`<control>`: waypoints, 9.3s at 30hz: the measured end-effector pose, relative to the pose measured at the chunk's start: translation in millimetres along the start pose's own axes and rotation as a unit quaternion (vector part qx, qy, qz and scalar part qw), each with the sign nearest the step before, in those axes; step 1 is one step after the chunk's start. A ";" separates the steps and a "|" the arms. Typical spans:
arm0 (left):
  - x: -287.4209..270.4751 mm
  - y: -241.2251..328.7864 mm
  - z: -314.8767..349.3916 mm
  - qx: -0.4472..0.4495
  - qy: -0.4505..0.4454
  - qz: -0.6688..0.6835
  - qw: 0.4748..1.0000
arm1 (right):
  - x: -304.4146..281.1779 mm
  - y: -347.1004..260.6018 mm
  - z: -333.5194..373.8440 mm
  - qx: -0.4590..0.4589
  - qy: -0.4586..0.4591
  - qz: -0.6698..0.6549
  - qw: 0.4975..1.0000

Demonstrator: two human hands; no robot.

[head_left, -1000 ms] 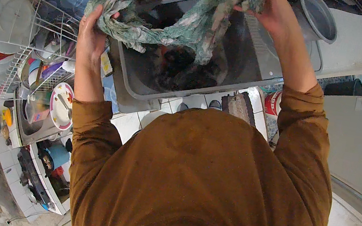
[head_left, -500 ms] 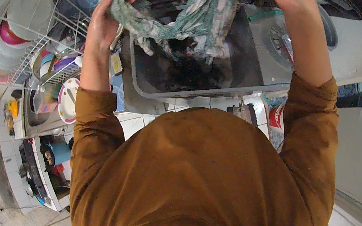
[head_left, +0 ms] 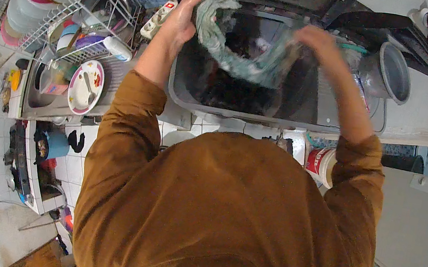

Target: The person washes several pieces of clothing by hand in a top-loading washing machine. They repeatedly submerge, agitate, and wring out the garments in soapy water, then close the machine lid and turn the control dial.

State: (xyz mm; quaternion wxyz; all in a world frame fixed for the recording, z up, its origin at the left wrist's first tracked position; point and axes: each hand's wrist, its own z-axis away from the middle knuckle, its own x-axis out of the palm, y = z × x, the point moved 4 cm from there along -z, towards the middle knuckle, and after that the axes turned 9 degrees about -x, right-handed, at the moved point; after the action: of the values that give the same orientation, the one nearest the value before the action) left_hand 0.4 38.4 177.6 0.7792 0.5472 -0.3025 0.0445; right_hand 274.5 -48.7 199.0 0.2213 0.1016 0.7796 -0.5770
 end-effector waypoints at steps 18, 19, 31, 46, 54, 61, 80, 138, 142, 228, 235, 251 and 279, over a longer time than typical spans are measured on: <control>19.4 -74.2 49.9 -0.257 -0.229 -0.453 0.823 | 83.8 125.4 10.3 0.218 0.233 -0.649 0.691; 9.0 -84.5 41.8 -0.259 -0.212 -0.467 0.818 | 76.6 116.1 11.0 0.196 0.194 -0.659 0.699; 38.4 -106.6 -18.6 -0.096 -0.167 0.032 0.981 | 95.4 48.8 27.9 0.070 -0.093 -0.223 0.968; -8.9 -20.0 -31.5 0.069 -0.090 0.026 0.993 | -2.6 69.5 47.5 0.107 0.238 -0.251 0.932; 38.0 -33.7 -18.7 0.021 -0.200 0.010 0.980 | 30.6 13.2 19.3 0.116 0.088 -0.077 0.986; 68.6 -47.1 -21.2 -0.001 -0.274 -0.058 0.960 | 76.4 10.9 -7.4 0.063 0.119 -0.036 0.990; -25.4 -234.3 -24.5 -0.250 -0.196 -0.680 0.661 | -10.1 -114.1 2.1 -0.150 0.233 -0.123 0.953; 55.2 -92.5 -30.1 0.287 -0.232 -0.698 0.614 | 116.7 49.4 29.5 0.108 0.326 -0.352 0.871; 92.8 -88.8 -18.7 0.124 -0.373 -0.516 0.761 | 66.3 15.5 43.9 0.051 0.419 -0.343 0.839; 188.1 -295.3 -29.5 0.033 -0.080 -0.557 0.826 | -56.6 167.5 57.2 0.023 0.158 0.364 0.918; 189.3 -296.5 -23.6 0.015 -0.094 -0.573 0.814 | -29.6 127.7 106.0 0.041 0.070 0.510 0.856; 189.9 -305.5 -27.2 0.092 -0.030 -0.539 0.836 | -61.6 183.3 42.2 0.196 0.082 0.521 0.827; 182.5 -312.0 -38.4 0.078 -0.092 -0.565 0.816 | -54.2 151.2 40.0 0.031 0.179 0.487 0.854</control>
State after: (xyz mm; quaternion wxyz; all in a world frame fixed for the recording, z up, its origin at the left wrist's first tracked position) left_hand 289.9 -99.5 6.5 0.5904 0.6823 -0.0059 -0.4310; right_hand 394.0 -33.8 85.4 0.3268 0.5767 0.6382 -0.3915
